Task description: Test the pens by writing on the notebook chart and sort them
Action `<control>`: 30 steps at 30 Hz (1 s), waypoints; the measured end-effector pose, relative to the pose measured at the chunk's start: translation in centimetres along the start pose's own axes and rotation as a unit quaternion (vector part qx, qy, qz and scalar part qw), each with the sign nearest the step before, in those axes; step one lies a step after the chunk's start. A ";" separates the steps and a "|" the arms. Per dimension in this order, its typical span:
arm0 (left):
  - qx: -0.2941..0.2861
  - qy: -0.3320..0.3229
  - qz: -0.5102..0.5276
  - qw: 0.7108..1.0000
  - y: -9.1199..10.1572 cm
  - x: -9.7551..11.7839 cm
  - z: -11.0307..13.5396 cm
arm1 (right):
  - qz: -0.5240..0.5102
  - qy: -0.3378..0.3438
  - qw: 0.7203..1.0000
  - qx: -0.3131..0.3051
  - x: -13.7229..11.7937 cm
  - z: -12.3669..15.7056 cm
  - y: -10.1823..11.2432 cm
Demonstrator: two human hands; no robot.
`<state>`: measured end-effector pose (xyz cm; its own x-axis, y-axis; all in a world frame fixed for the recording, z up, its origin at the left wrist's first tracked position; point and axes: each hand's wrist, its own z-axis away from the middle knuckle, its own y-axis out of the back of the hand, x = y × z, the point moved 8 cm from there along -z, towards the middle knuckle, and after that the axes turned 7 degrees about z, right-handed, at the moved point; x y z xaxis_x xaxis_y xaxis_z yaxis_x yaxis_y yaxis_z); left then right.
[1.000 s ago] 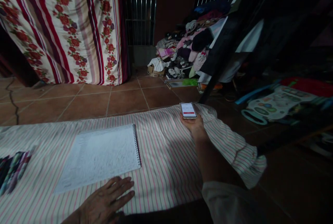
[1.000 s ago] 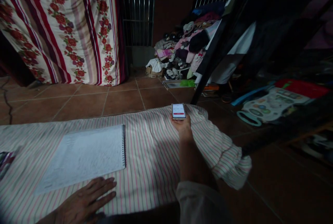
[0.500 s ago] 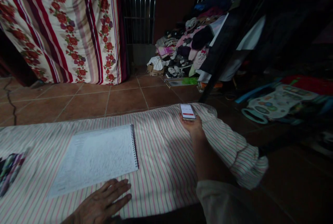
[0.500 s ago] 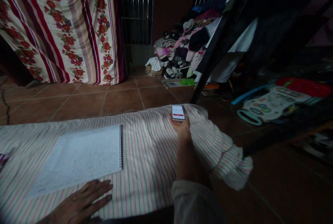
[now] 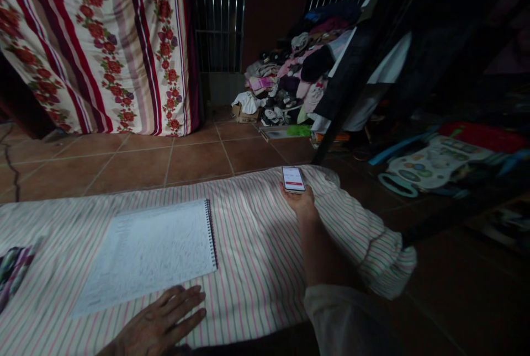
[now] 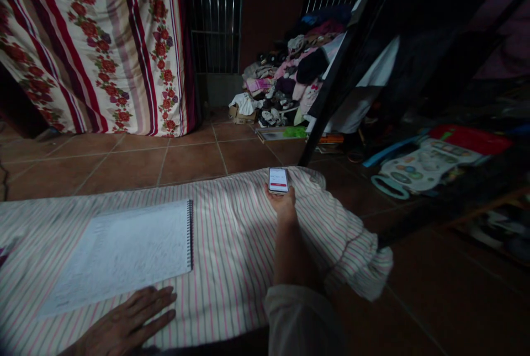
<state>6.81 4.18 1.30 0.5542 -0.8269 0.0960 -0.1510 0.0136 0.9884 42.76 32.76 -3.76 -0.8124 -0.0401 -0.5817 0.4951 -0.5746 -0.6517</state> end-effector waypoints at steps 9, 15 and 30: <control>0.007 0.004 0.010 1.000 0.1 0.2 0.1 | 0.002 0.010 1.000 -0.015 -0.1 -0.5 0.1; 0.000 -0.056 0.012 0.998 0.0 0.4 0.0 | -0.006 0.022 1.000 -0.015 -0.1 -0.7 0.2; 0.010 0.003 0.023 1.000 0.2 0.3 -0.1 | -0.015 0.004 0.999 -0.027 -0.3 -0.6 0.4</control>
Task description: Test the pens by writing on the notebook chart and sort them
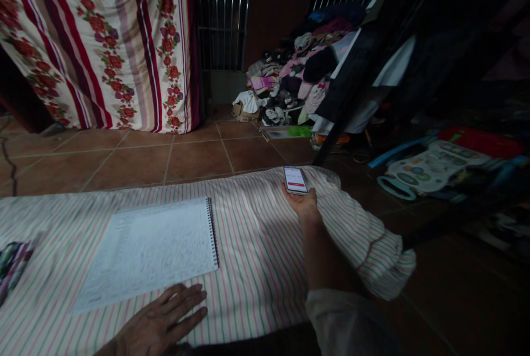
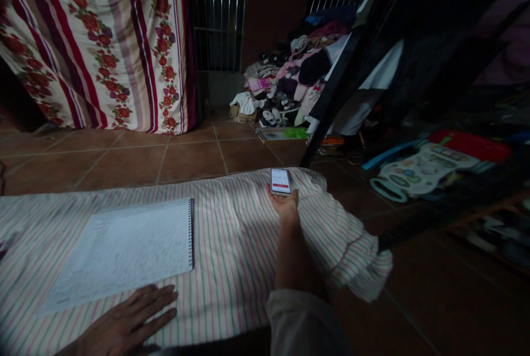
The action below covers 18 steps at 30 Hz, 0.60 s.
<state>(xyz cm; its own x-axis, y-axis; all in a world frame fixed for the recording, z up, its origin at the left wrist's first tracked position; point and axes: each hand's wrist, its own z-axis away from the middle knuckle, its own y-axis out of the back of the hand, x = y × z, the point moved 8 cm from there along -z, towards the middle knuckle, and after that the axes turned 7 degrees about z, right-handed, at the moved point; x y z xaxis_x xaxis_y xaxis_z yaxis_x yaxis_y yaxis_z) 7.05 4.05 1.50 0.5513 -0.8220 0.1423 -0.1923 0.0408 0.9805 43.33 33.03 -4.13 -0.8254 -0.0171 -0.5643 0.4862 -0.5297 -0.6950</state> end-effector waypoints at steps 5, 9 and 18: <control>-0.011 0.009 0.003 1.000 -0.7 -0.2 0.2 | 0.005 0.006 1.000 0.004 -0.1 0.7 -0.1; -0.016 -0.001 0.044 0.999 -0.6 -0.3 0.3 | 0.010 0.009 1.000 0.005 -0.1 0.9 -0.3; -0.053 -0.041 0.098 0.993 0.2 -0.2 -0.3 | 0.036 0.028 0.998 0.036 -0.5 0.0 -0.1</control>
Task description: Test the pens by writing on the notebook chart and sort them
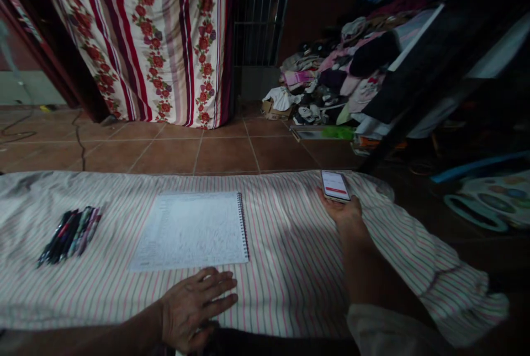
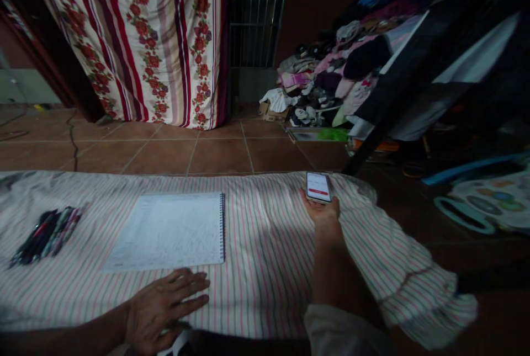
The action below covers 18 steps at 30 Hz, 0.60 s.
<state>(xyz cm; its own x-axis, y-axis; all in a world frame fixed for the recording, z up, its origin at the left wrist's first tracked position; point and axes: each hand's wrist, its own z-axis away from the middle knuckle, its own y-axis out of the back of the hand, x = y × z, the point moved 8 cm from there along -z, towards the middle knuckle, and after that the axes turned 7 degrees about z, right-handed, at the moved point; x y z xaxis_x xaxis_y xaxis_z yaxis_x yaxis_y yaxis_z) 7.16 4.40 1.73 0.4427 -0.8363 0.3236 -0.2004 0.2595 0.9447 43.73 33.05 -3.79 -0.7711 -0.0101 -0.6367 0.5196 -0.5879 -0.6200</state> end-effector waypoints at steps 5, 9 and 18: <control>0.024 0.020 -0.013 0.999 -0.4 -0.1 0.1 | -0.005 0.005 1.000 -0.024 -0.1 0.1 -0.3; 0.024 0.009 -0.015 1.000 -0.7 -0.1 0.4 | -0.012 0.001 0.999 -0.034 0.1 0.3 -0.2; 0.065 0.044 -0.029 0.997 -1.0 -0.2 0.8 | -0.021 -0.005 0.998 -0.053 0.2 0.8 -0.4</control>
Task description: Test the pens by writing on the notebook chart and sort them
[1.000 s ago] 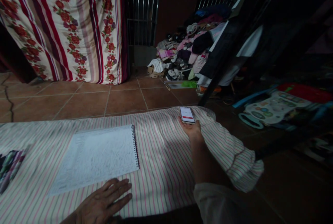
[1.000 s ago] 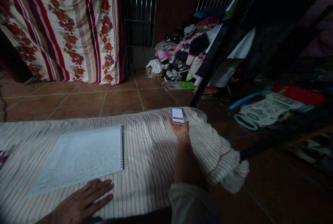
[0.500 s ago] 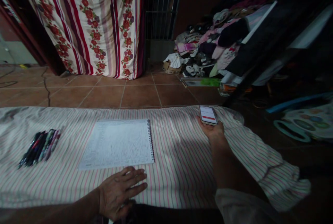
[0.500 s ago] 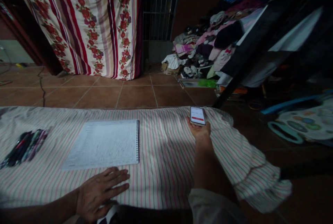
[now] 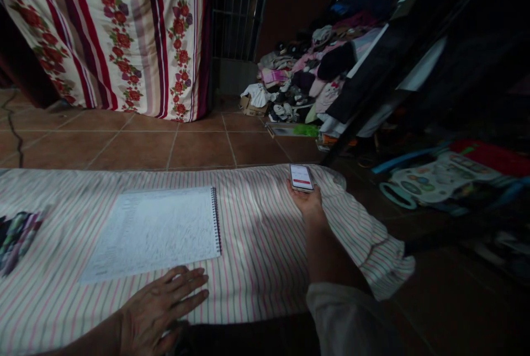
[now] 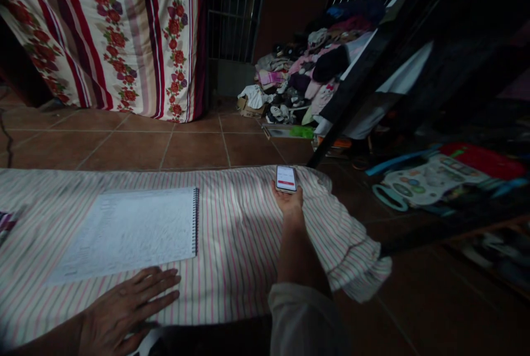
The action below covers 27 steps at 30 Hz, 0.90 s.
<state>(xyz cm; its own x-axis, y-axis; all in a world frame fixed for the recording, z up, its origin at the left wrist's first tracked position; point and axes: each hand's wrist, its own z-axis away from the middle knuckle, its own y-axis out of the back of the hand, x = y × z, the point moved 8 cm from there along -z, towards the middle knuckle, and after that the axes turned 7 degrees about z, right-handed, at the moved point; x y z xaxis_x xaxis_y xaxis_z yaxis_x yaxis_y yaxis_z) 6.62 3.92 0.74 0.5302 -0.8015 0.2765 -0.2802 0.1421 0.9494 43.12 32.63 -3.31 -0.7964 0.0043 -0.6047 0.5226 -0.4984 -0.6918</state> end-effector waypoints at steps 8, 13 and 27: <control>0.001 -0.006 0.025 1.000 -0.1 0.0 -0.3 | 0.009 -0.008 0.999 0.041 -0.3 0.6 0.1; 0.018 -0.002 0.036 0.999 0.2 -0.2 -0.2 | -0.003 -0.006 1.000 0.022 -0.3 1.5 0.3; -0.014 -0.044 0.053 0.998 0.4 -0.4 -0.7 | -0.028 -0.051 0.998 -0.029 2.4 9.2 -2.9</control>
<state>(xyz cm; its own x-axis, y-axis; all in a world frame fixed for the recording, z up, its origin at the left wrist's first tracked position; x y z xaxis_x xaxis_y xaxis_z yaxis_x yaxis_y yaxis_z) 6.85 4.75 1.13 0.4267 -0.8289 0.3618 -0.3077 0.2432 0.9199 36.91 26.09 0.84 -0.8505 -0.0589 -0.5227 0.4904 -0.4485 -0.7472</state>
